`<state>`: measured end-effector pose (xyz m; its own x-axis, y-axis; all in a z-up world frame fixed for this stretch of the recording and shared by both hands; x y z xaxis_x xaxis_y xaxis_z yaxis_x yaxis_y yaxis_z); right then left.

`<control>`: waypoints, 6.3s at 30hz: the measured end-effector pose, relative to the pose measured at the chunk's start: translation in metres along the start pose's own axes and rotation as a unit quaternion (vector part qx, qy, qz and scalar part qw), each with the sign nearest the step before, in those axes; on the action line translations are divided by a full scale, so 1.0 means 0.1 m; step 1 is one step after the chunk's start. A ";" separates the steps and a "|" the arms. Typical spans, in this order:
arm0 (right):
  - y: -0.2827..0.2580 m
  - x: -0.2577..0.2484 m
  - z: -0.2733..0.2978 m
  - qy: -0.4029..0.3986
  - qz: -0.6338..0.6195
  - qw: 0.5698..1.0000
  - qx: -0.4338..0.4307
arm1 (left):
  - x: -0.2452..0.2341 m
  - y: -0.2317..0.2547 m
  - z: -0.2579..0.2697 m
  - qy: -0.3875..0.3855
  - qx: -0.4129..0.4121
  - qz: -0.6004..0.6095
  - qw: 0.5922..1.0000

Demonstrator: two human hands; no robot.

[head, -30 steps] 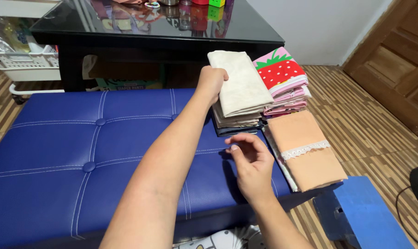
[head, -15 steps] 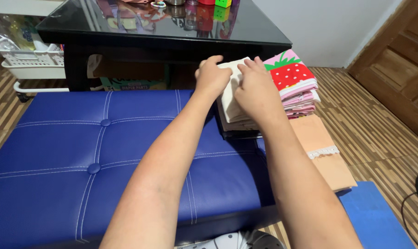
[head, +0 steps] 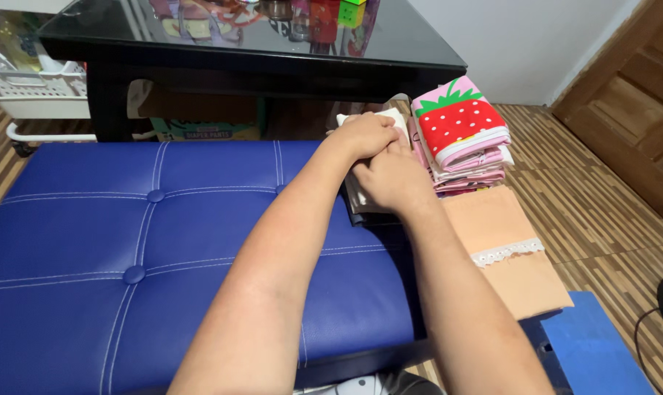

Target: The person folds several towels one by one on a blue ottoman. They smooth and align each towel, fold it into a compact rectangle, and place it on a growing stack to the right. The towels include a yellow patterned towel and a plain white towel.

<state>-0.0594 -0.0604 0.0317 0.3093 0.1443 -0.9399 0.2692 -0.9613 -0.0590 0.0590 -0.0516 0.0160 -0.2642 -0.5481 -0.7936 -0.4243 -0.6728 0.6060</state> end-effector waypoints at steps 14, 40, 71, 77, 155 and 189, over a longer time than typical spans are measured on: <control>-0.30 0.31 0.12 -0.030 0.020 0.998 0.055 | 0.28 -0.33 0.11 -0.077 -0.055 -0.092 0.991; -0.32 -0.29 -0.05 -0.090 0.074 0.990 0.085 | -0.71 -1.67 1.63 0.177 -0.150 0.479 0.846; -1.59 0.96 -0.33 0.209 -0.437 0.874 -0.023 | -0.47 -2.65 1.21 0.228 -0.103 0.658 0.710; -2.07 0.77 -0.32 0.204 -0.534 0.819 -0.053 | -0.92 -2.69 2.01 0.212 -0.152 0.585 0.768; -1.29 0.35 1.17 0.280 -0.637 0.703 0.145 | -1.61 -2.71 4.10 0.370 -0.031 0.609 0.701; -1.26 -0.08 0.68 0.181 -0.537 0.824 0.016 | -1.47 -1.49 3.90 0.103 -0.125 0.353 0.922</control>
<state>-0.1581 0.0433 0.0241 0.1609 0.9708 -0.1779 0.5426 -0.2376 -0.8057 -0.1762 0.3228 0.0204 -0.2166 -0.9584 -0.1858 0.0085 -0.1922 0.9813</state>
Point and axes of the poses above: each hand's wrist, its own z-axis away from the middle knuckle, its own x-axis out of the palm, y = z × x, the point moved 8 cm from there along -z, towards the middle knuckle, and after that the axes turned 14 degrees about -x, right-handed, at the moved point
